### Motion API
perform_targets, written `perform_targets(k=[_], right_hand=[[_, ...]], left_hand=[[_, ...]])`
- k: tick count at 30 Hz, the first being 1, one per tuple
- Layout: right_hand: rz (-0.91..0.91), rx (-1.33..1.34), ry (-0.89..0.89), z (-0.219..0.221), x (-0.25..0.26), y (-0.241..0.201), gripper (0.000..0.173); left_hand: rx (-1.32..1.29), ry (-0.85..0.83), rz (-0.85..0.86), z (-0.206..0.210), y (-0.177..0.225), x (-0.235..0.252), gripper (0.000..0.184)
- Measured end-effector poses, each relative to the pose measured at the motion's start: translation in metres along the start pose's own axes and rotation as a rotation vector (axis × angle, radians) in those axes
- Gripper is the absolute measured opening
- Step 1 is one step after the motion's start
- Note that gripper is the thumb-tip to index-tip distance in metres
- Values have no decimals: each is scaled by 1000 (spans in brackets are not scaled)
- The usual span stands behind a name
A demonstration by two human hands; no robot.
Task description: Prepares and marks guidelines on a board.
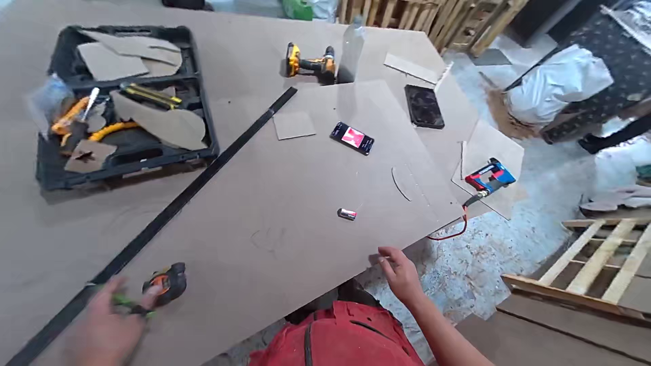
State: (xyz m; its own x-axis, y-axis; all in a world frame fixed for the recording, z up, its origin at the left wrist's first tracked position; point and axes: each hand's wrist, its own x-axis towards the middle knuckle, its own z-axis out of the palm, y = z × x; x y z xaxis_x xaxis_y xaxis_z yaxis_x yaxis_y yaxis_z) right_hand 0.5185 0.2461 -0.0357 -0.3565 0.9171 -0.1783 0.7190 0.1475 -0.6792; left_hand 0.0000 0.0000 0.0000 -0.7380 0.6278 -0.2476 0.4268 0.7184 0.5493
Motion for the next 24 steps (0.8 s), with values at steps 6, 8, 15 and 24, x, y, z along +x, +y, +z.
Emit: perform_targets(k=[6, 8, 15, 24], right_hand=[[134, 252, -42, -25, -12, 0, 32], [141, 391, -105, -28, -5, -11, 32], [48, 582, -794, -47, 51, -73, 51], [-121, 355, -944, -89, 136, -25, 44]], left_hand=[[98, -14, 66, 64, 26, 15, 62], [-7, -67, 99, 68, 66, -5, 70], [-650, -479, 393, 132, 234, -101, 42], [-583, -454, 211, 228, 309, -125, 36]])
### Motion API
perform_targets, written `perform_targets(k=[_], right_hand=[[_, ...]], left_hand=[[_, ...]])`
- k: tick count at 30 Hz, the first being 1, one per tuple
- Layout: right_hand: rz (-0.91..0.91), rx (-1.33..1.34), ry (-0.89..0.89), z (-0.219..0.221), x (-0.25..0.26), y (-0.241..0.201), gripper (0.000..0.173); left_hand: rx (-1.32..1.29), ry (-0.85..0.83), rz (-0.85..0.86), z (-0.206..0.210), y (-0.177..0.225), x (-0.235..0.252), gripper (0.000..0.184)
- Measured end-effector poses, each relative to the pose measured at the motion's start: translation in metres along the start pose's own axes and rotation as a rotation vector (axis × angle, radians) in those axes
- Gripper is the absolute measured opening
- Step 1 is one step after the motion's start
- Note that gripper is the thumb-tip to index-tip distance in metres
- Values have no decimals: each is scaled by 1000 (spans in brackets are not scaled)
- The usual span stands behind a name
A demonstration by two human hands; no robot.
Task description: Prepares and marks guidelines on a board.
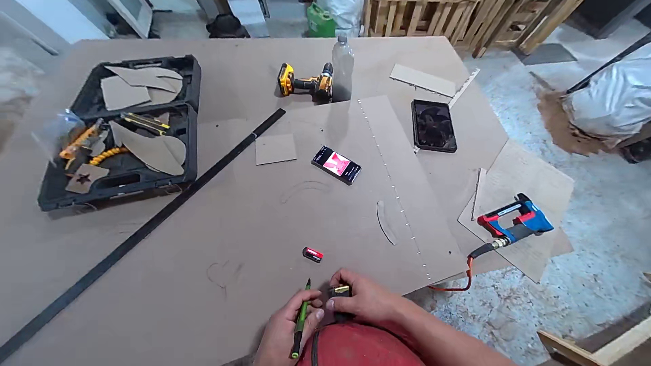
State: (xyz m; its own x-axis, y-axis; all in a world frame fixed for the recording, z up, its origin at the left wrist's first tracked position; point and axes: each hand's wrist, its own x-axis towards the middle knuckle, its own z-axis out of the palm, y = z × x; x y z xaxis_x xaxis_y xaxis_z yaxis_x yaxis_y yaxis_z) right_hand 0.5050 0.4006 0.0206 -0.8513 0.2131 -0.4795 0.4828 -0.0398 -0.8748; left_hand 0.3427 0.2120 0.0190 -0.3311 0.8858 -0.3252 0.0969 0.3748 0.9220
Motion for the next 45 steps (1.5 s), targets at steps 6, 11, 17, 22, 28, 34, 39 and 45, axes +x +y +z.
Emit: perform_targets(k=[6, 11, 17, 22, 28, 34, 39, 45], right_hand=[[87, -39, 397, -167, 53, 5, 28], [18, 67, 536, -283, 136, 6, 63], [65, 56, 207, -288, 178, -21, 64], [41, -40, 344, -224, 127, -16, 53], [17, 26, -142, -71, 32, -4, 38], [-28, -1, -185, -29, 23, -10, 51], [82, -95, -80, -39, 21, -11, 58], [55, -89, -149, -45, 23, -9, 57]], left_hand=[[59, 129, -85, 21, 3, 0, 33], [131, 179, -140, 21, 5, -13, 34], [3, 263, -153, 17, 4, -42, 34], [-42, 363, -41, 6, 9, -42, 27], [69, 201, -1, 18, 30, 3, 27], [126, 67, -56, 14, 41, 22, 16], [181, -54, 47, 16, 41, 26, 11], [210, -152, 54, 17, 50, 29, 14]])
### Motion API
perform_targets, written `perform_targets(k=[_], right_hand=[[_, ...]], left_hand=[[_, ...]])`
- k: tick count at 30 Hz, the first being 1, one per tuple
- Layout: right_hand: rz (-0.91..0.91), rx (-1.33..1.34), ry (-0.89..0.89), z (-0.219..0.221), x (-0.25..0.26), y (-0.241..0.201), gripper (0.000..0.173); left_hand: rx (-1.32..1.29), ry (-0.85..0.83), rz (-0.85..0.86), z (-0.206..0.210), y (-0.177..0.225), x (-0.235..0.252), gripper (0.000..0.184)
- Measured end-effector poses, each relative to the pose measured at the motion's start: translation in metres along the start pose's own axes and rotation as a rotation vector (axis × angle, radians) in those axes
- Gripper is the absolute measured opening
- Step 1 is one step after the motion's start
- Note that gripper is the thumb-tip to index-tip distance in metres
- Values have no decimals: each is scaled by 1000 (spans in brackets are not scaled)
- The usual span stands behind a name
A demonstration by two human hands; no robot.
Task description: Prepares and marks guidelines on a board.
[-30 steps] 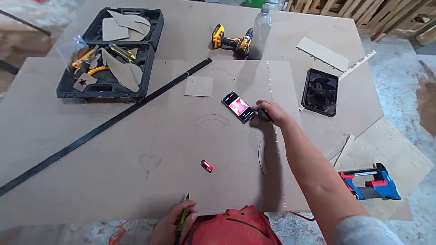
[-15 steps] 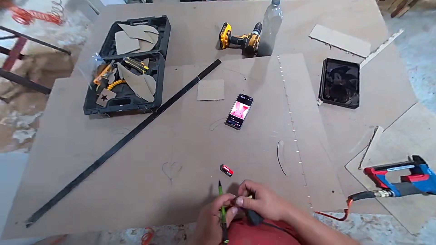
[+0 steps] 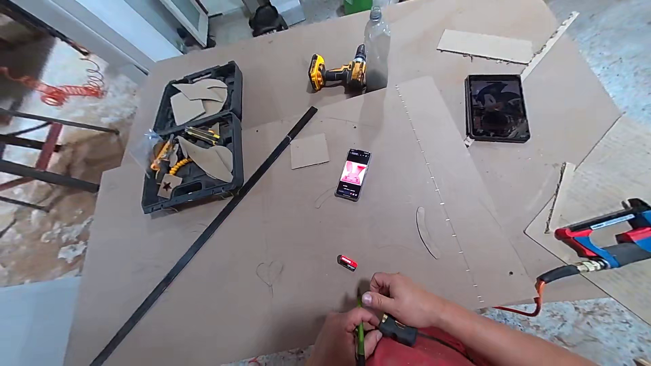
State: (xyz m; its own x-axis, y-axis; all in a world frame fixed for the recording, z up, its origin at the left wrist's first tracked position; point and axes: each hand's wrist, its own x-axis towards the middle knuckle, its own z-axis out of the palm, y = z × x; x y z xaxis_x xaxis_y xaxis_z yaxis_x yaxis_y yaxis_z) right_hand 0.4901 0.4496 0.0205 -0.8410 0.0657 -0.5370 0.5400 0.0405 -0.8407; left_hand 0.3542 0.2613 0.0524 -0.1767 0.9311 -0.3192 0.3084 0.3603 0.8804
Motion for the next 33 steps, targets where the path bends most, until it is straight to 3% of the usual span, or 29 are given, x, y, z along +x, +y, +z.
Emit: perform_targets(k=[4, 10, 16, 20, 25, 29, 33], right_hand=[[16, -19, -62, 2, 1, 0, 58], [-34, -13, -57, 6, -1, -1, 59], [-187, -31, -213, 2, -5, 3, 54], [-244, -153, -87, -5, -5, 13, 38], [-182, -275, 19, 11, -4, 18, 30], [-160, -250, 98, 32, -8, 18, 31], [-157, -237, 232, 52, -13, 11, 26]], left_hand=[[47, -27, 13, -3, 7, -1, 13], [269, 187, 2, 9, 14, 0, 10], [85, 483, -35, -17, -14, 9, 13], [-29, 543, -110, -53, -29, 15, 18], [-435, 414, -308, -76, -24, 16, 20], [-760, 244, -308, -83, -27, 13, 17], [-851, 69, -268, -95, -42, -3, 23]])
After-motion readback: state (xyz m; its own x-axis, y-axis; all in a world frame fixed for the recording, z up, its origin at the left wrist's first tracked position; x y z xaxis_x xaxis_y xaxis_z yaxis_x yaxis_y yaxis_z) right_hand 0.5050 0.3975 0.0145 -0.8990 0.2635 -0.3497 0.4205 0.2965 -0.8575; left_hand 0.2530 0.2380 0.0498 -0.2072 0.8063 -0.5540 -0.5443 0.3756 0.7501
